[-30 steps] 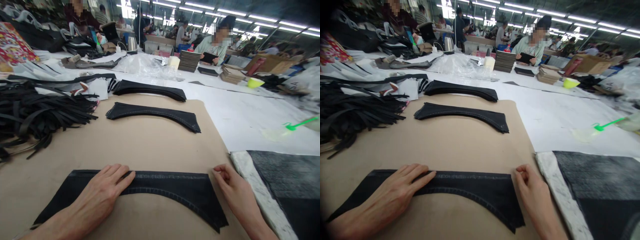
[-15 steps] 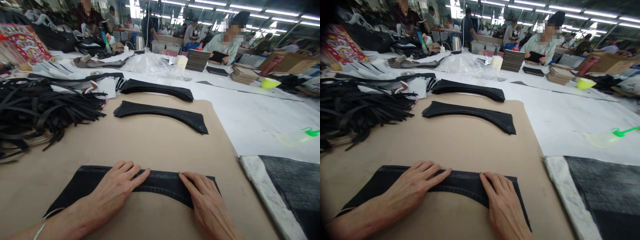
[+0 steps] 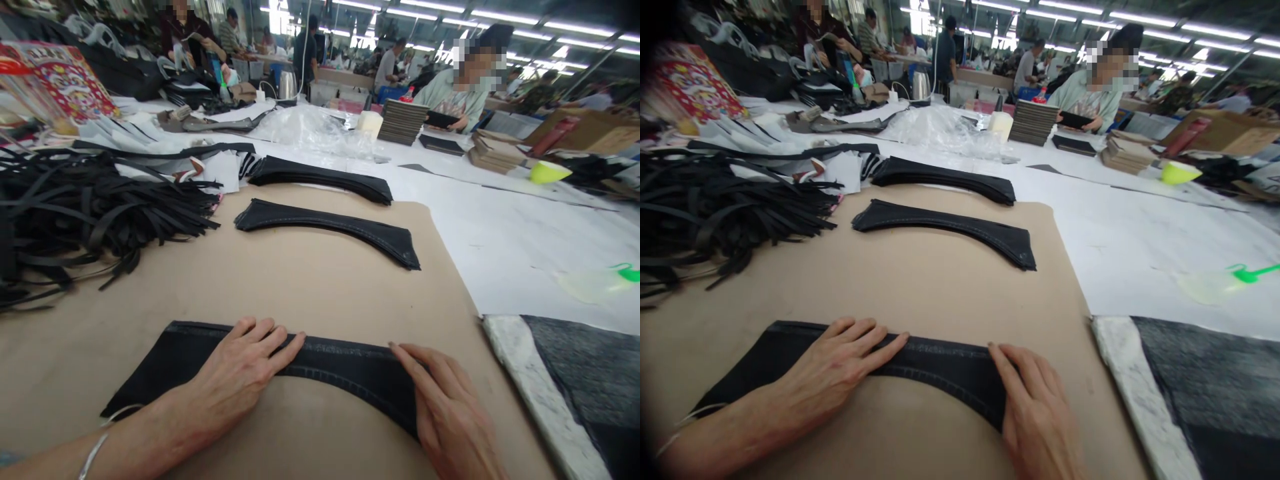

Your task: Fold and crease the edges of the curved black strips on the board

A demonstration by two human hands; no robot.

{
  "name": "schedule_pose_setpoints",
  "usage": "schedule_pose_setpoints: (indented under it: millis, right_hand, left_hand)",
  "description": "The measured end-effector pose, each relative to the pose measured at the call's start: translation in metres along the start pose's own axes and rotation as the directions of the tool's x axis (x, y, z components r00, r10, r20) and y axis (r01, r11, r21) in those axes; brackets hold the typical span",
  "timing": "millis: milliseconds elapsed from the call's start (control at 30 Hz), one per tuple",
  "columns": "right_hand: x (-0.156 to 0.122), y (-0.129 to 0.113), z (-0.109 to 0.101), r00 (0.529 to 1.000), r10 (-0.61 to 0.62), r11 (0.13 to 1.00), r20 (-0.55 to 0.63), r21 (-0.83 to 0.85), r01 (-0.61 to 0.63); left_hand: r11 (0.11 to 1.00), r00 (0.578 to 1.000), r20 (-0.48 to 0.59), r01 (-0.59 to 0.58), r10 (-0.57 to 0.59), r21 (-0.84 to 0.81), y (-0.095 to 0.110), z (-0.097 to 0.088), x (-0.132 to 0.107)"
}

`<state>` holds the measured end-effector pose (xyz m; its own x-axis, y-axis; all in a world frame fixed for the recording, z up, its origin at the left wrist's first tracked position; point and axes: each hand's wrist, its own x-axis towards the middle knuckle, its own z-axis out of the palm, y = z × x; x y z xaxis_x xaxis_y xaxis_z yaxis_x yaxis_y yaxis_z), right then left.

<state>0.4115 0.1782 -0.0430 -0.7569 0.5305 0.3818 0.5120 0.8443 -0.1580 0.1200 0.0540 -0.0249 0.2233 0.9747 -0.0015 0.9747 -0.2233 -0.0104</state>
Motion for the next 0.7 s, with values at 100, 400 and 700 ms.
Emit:
schedule_pose_setpoints:
  millis: [100,400,700]
  right_hand:
    - [0.023,-0.027,0.017,0.991,-0.123,0.982,0.053,0.148,0.114]
    - [0.042,-0.049,0.035,0.979,-0.200,0.976,0.028,0.098,0.196]
    - [0.058,-0.072,0.050,0.952,-0.305,0.945,0.038,0.132,0.298]
  left_hand:
    - [1.000,1.000,0.003,0.011,-0.011,-0.001,0.003,-0.002,-0.003]
    - [1.000,1.000,-0.025,0.013,-0.013,-0.013,0.007,0.003,-0.006]
    - [0.934,0.928,-0.236,0.219,-0.290,-0.283,-0.019,-0.005,-0.031]
